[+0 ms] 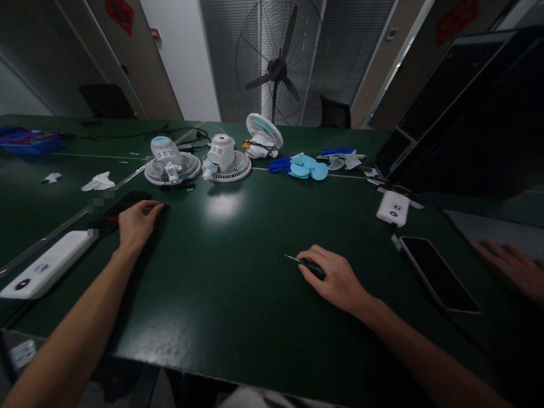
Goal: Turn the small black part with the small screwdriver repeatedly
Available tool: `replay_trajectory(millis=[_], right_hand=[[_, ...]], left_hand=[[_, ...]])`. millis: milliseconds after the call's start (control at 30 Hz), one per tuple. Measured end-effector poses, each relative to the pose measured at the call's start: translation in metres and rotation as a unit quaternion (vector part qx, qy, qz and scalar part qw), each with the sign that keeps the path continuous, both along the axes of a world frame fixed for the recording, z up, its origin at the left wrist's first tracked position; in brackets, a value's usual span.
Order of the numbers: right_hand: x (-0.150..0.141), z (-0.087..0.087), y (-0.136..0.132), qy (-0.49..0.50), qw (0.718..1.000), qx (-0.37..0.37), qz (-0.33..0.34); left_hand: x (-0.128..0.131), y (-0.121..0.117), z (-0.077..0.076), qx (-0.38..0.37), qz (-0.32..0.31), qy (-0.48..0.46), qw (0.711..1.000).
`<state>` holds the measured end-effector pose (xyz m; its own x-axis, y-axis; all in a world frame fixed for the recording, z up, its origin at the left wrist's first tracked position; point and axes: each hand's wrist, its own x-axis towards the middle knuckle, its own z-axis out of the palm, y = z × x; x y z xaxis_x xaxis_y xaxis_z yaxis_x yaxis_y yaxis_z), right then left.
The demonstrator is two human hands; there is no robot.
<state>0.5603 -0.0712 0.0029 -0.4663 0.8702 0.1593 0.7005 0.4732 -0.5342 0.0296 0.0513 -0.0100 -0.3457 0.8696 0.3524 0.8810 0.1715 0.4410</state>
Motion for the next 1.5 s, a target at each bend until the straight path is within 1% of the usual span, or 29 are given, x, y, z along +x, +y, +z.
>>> replay_trajectory(millis=[133, 233, 500, 767, 1000, 1100, 1233, 1333, 1500], right_hand=[[0.001, 0.0, 0.0, -0.002, 1.0, 0.002, 0.0], [0.001, 0.0, 0.001, -0.002, 1.0, 0.004, 0.007], [0.001, 0.001, 0.001, 0.0, 1.0, -0.006, 0.006], [0.0, 0.001, 0.0, 0.001, 1.0, -0.015, 0.0], [0.0, 0.001, 0.001, 0.005, 1.0, -0.016, 0.002], [-0.001, 0.0, 0.001, 0.001, 1.0, -0.013, 0.0], [0.0, -0.002, 0.001, -0.006, 1.0, -0.008, -0.004], [0.0, -0.001, 0.001, -0.006, 1.0, -0.007, -0.003], [-0.002, 0.001, 0.001, -0.001, 1.0, -0.008, -0.001]], left_hand=[[0.001, 0.001, 0.001, -0.018, 0.015, -0.015, 1.0], [0.001, 0.002, 0.001, -0.016, 0.023, -0.029, 0.999], [-0.004, 0.003, -0.001, -0.031, 0.023, -0.063, 0.997], [0.001, 0.001, 0.003, -0.032, 0.027, -0.049, 0.998], [-0.002, 0.001, 0.003, -0.043, 0.032, -0.063, 0.997], [0.0, 0.0, 0.007, -0.053, 0.032, -0.088, 0.994], [0.004, -0.001, 0.013, -0.079, 0.056, -0.151, 0.984], [0.002, 0.0, 0.012, -0.078, 0.065, -0.189, 0.977], [-0.001, 0.002, 0.011, -0.079, 0.061, -0.201, 0.974]])
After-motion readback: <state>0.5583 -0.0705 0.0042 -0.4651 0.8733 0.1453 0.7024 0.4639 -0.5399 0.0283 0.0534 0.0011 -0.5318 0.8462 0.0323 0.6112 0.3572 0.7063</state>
